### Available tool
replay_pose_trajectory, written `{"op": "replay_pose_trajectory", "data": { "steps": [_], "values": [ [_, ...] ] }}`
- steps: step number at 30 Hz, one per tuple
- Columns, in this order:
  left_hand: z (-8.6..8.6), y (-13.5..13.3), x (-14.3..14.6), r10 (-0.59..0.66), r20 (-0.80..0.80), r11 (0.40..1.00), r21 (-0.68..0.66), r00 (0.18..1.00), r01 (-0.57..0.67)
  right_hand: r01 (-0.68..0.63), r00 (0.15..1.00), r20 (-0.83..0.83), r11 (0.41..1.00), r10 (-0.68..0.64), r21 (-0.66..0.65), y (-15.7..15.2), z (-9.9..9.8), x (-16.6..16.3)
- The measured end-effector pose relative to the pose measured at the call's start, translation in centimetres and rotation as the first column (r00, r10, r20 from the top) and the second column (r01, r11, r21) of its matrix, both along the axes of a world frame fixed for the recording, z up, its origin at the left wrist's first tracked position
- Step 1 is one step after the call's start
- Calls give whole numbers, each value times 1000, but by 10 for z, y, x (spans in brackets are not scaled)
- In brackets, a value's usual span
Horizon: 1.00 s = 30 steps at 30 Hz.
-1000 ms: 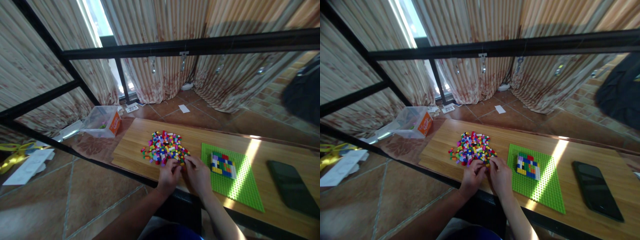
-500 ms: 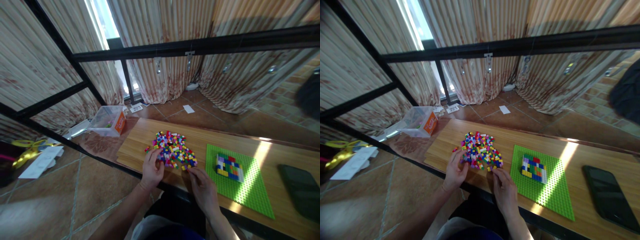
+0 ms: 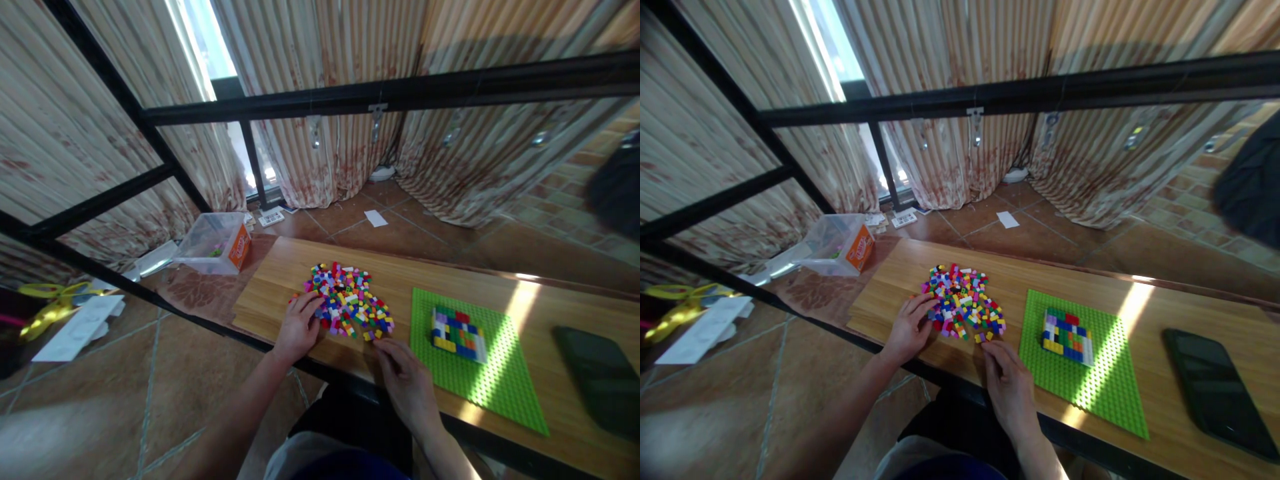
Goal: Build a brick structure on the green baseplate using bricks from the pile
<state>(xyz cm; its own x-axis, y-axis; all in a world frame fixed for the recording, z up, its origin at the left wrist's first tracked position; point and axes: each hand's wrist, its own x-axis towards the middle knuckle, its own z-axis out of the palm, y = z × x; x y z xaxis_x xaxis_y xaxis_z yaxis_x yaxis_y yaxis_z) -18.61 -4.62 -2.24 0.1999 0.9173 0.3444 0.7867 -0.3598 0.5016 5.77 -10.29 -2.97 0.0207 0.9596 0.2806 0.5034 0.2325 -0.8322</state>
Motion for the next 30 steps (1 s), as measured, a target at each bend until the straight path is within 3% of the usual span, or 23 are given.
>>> {"op": "replay_pose_trajectory", "data": {
  "steps": [5, 10, 16, 21, 26, 30],
  "values": [
    [-2, 3, 1, 20, 77, 999, 34, 997, -23, 6, 1000, -5, 1000, -6, 5, 1, 0, 1],
    [14, 6, 2, 92, 267, 995, -2, 959, -95, 44, 999, -21, 999, -45, -10, 4, 5, 0],
    [35, 14, 18, 221, 581, 964, -254, 784, -84, 57, 997, -57, 998, -55, 25, 17, 22, -6],
    [40, 9, 48, 286, 716, 889, -446, 637, 102, 50, 995, -92, 999, -47, 22, 33, 45, -13],
    [47, -5, 78, 127, 687, 891, -396, 716, 223, -33, 978, -205, 999, 24, -40, 44, 61, -25],
    [49, -9, 89, 41, 650, 900, -355, 759, 255, -31, 945, -326, 993, -9, -118, 49, 53, -34]
  ]
}}
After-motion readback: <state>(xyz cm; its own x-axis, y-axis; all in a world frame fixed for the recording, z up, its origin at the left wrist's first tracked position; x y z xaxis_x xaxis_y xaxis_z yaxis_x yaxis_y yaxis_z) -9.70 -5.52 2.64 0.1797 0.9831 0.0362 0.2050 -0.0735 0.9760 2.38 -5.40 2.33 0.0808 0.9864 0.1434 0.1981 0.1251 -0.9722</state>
